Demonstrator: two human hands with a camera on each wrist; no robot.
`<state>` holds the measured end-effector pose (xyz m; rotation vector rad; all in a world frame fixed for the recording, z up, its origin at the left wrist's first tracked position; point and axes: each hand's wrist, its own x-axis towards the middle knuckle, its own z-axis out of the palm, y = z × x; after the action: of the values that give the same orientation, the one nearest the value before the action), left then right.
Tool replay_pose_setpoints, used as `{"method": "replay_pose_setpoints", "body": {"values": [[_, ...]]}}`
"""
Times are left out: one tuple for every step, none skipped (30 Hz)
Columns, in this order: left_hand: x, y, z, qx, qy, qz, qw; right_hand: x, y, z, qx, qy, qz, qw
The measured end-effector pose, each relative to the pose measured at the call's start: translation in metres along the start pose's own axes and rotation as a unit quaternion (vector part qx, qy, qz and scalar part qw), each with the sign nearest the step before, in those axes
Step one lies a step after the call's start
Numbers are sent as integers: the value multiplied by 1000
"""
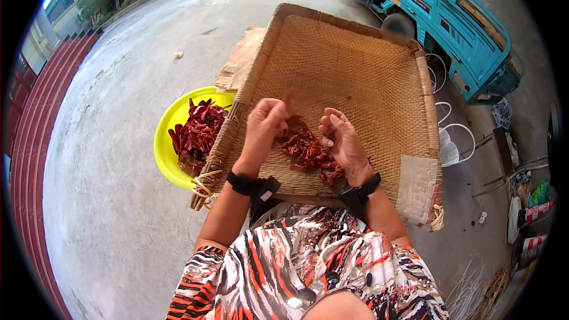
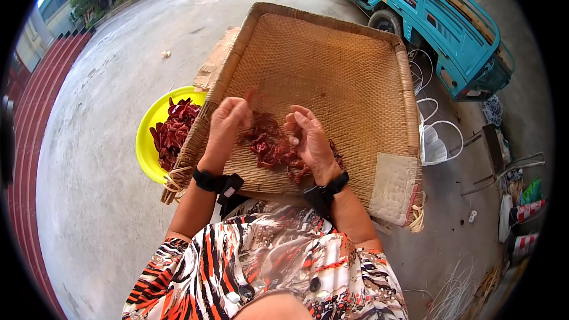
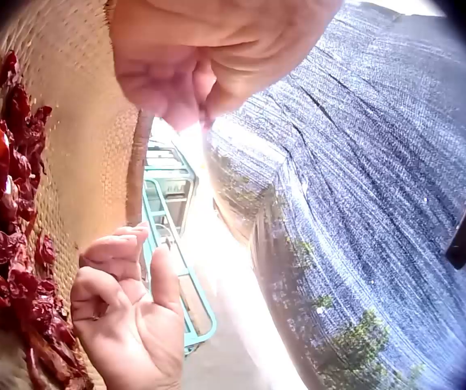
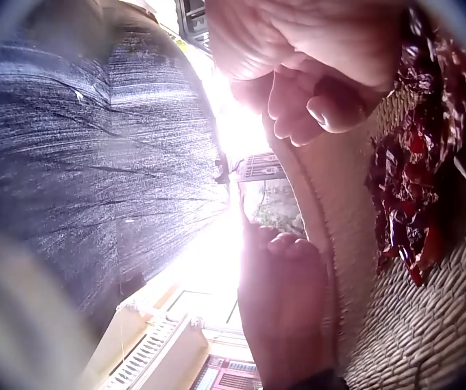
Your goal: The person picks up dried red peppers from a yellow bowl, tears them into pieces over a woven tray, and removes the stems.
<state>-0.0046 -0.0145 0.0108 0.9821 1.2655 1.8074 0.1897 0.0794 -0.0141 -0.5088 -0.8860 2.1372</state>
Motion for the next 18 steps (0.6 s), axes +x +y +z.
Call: {"method": "replay_pose_setpoints", "body": {"values": [[1,1,-2,-19,64,20,998,1,1,-4,5,8,0,1000],[3,-3,-6,-73,147,57,985,2,1,-6,10,17,1,1000],[6,-2,-8,-126,229,93,961,2,0,-7,22,18,3,1000],[9,2,-13,-193,304,83,929,3,0,-8,34,19,5,999],[9,4,-17,-229,301,66,923,4,-1,-9,47,21,8,999],[10,6,-21,-265,298,50,916,5,-1,-10,60,15,6,998],[10,7,-24,-301,294,35,907,7,-1,-12,74,10,4,997],[10,4,-26,-288,275,18,917,8,-1,-12,87,4,3,996],[11,0,-26,-217,223,10,950,8,0,-12,97,4,3,995],[11,-5,-23,-144,170,2,975,8,0,-11,106,5,3,994],[10,-10,-19,-71,115,-6,991,8,0,-10,115,6,3,993],[6,-6,-13,-64,51,-50,995,8,0,-8,129,5,6,992],[3,-1,-4,-26,8,-77,997,8,0,-5,143,5,10,990],[4,-5,-2,21,-64,-84,994,9,0,-1,157,4,14,988],[3,-6,1,68,-135,-92,984,9,0,3,170,6,19,985],[1,-6,4,108,-169,-98,975,9,0,7,185,7,24,982],[-4,-5,6,148,-202,-104,962,10,2,10,199,7,30,979],[-7,-3,8,189,-235,-109,947,11,5,11,210,-4,30,977]]}}
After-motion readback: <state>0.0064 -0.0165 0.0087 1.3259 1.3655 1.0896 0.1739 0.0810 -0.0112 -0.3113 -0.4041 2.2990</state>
